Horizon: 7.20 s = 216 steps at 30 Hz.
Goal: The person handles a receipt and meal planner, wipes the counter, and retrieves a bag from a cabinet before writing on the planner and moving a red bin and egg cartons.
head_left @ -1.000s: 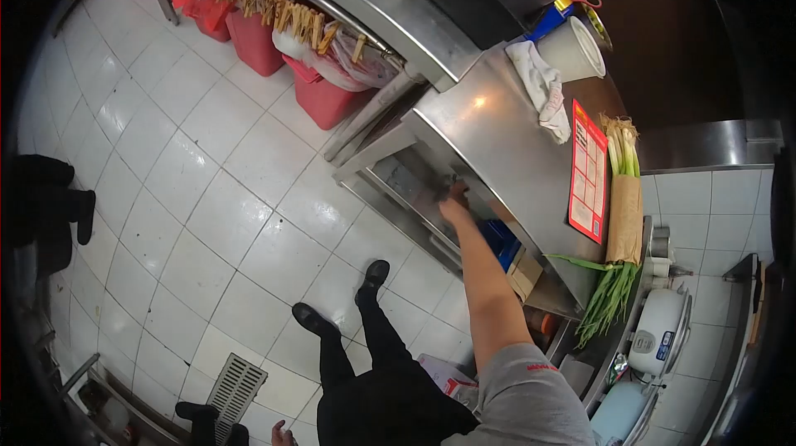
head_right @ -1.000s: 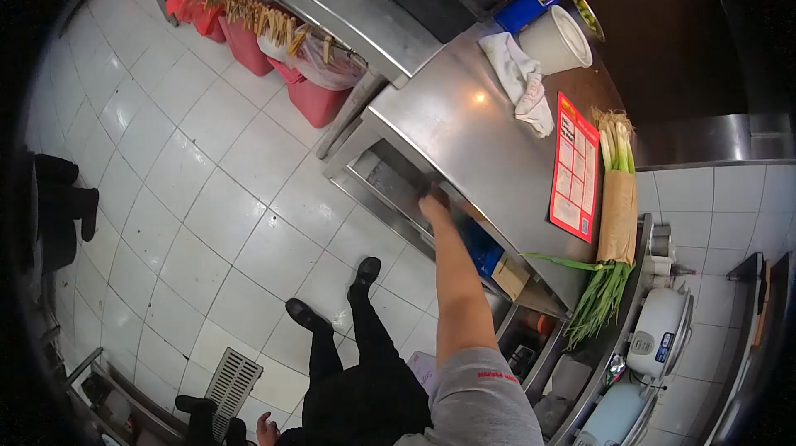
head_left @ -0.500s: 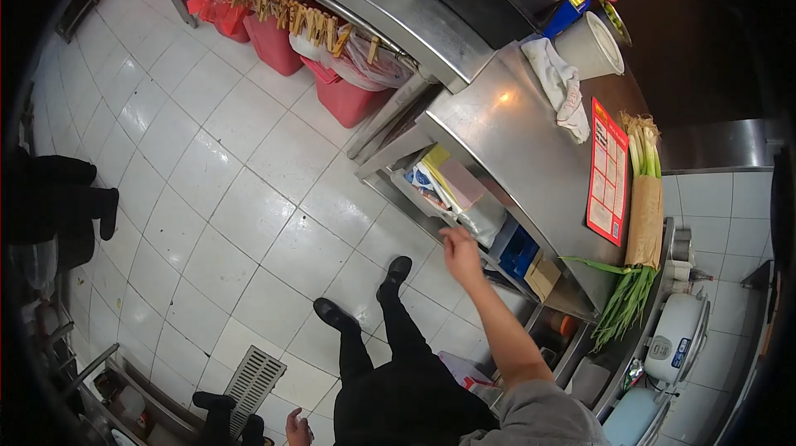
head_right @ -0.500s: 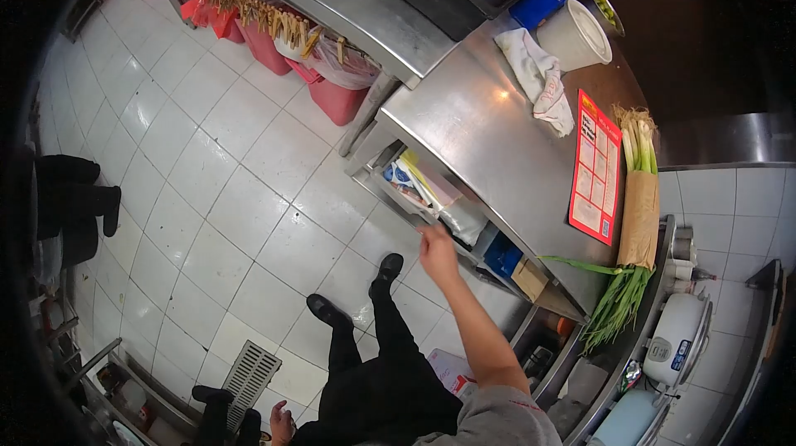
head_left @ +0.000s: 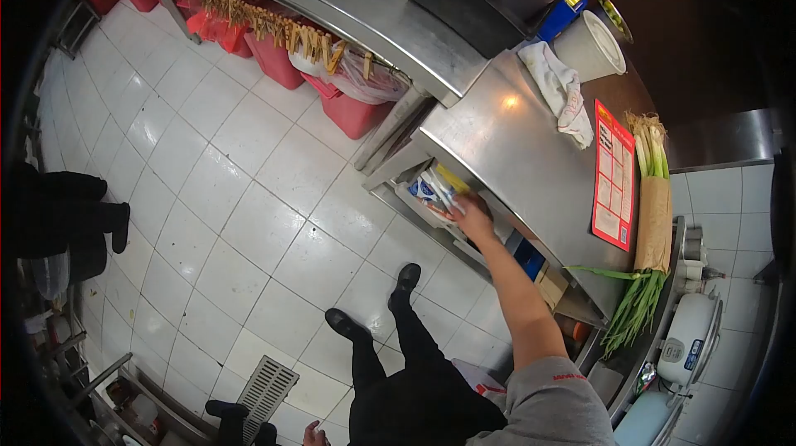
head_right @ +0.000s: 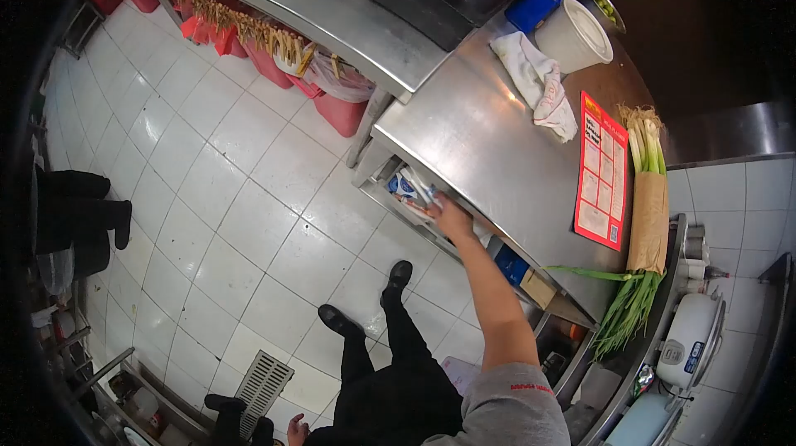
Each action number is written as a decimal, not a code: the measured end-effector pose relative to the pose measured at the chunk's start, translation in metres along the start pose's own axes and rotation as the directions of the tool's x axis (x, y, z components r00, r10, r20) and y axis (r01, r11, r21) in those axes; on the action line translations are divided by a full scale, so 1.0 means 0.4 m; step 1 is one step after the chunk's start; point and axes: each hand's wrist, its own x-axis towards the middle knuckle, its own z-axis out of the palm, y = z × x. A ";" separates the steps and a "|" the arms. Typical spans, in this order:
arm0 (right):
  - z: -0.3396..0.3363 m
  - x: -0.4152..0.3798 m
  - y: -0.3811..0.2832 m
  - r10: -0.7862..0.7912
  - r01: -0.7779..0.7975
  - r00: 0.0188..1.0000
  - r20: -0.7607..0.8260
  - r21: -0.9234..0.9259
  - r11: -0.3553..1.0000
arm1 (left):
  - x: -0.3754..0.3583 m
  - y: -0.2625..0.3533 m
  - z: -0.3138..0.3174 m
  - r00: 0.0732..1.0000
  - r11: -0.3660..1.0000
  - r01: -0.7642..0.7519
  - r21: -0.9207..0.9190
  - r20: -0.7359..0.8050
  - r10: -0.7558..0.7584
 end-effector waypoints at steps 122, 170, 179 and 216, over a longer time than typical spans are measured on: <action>-0.532 -0.637 -0.574 -0.712 -0.217 0.547 0.441 0.895 0.389 | -0.225 0.953 0.133 0.366 0.297 -0.926 0.232 0.739 0.566; -0.835 -0.246 0.421 0.656 -0.627 0.746 -0.113 0.213 0.749 | 0.726 0.940 1.026 0.472 0.338 -0.855 0.393 0.859 0.198; -0.823 -0.217 0.466 0.626 -0.630 0.768 -0.137 0.020 0.777 | 0.299 1.117 0.785 0.398 0.299 -0.806 0.511 0.841 -0.366; -2.369 0.446 -0.670 -0.327 0.909 0.203 -0.923 0.054 0.413 | -0.576 2.686 0.691 -0.511 -0.475 -0.860 -0.188 0.331 0.794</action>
